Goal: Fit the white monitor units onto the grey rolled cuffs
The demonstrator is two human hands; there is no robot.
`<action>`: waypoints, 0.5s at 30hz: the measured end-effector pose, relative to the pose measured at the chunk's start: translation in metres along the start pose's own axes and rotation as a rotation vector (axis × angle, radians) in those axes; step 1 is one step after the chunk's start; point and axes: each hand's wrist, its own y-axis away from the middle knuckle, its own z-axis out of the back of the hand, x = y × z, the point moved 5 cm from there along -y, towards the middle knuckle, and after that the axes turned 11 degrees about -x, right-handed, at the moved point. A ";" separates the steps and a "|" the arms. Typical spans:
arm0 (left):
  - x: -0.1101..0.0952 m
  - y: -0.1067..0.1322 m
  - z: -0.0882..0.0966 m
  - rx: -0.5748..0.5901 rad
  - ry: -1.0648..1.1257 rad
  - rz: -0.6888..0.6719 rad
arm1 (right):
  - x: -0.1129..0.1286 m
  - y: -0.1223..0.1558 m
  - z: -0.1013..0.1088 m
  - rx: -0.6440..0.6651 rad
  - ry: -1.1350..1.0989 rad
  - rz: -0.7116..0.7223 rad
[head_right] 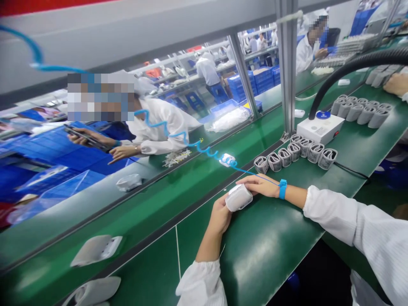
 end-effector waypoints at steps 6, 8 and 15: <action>0.005 -0.001 0.005 -0.013 -0.035 0.006 | -0.007 -0.001 -0.001 0.066 -0.051 -0.047; 0.005 0.000 0.005 -0.010 -0.073 0.008 | -0.014 -0.002 0.000 0.100 -0.073 -0.087; -0.007 0.009 -0.004 0.065 -0.146 0.011 | -0.031 -0.007 -0.002 0.156 -0.093 -0.079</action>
